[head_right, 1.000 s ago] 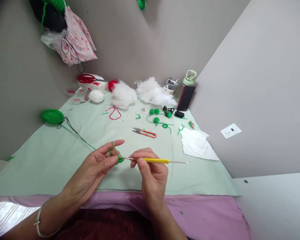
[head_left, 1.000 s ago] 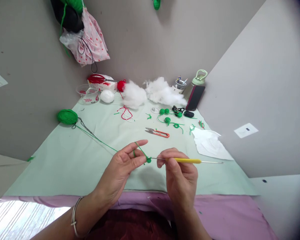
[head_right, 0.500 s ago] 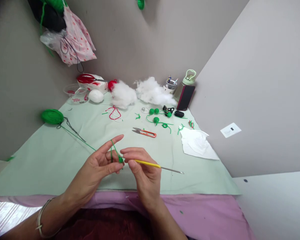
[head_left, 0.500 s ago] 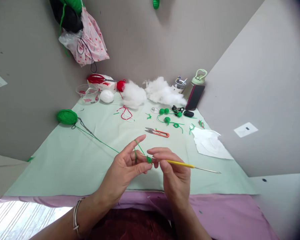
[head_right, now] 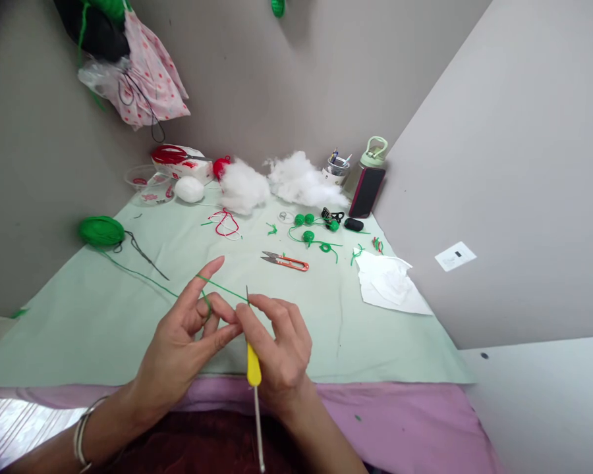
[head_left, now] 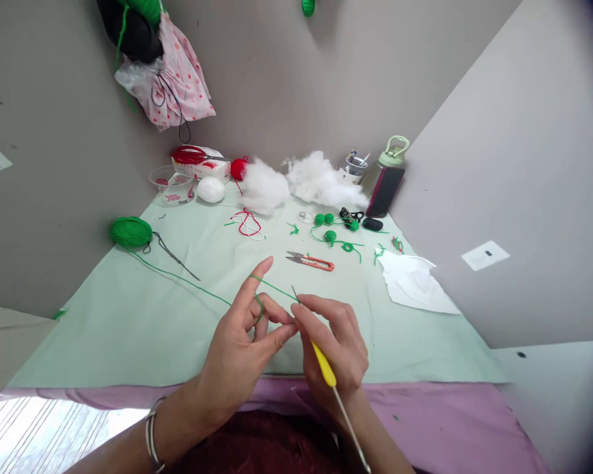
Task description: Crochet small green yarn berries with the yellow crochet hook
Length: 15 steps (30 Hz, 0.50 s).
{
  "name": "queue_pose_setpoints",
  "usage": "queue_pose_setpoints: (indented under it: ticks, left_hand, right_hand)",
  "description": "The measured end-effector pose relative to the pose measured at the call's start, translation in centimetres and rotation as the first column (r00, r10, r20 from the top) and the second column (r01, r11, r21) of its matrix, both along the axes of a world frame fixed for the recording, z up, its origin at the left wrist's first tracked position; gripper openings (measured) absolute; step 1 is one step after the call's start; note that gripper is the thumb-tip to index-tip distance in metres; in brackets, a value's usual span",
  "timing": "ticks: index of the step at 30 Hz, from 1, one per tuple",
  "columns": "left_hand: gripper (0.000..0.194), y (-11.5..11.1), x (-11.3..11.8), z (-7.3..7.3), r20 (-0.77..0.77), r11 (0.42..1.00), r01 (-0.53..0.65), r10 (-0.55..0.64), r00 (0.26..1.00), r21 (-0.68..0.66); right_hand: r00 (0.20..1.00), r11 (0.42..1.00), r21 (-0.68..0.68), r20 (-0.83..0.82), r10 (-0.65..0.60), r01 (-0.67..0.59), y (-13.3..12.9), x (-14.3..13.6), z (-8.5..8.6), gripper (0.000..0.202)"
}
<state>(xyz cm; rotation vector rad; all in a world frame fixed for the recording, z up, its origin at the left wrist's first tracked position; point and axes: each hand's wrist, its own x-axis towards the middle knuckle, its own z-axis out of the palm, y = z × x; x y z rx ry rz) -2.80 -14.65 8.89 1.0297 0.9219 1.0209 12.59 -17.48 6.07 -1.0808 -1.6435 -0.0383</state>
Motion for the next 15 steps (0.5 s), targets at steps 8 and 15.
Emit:
queue_pose_setpoints:
  ticks: [8, 15]
  left_hand:
    - [0.080, 0.8, -0.6, -0.6, 0.178, 0.987, 0.140, -0.124, 0.976, -0.084]
    - [0.070, 0.8, -0.8, -0.4, 0.151, 0.989, 0.132, -0.122, 0.981, -0.060]
  right_hand:
    - [0.720, 0.905, -0.134, -0.657, 0.223, -0.403, 0.5, 0.2, 0.9, 0.019]
    - [0.582, 0.848, -0.158, -0.788, 0.201, -0.506, 0.8, 0.7, 1.5, 0.019]
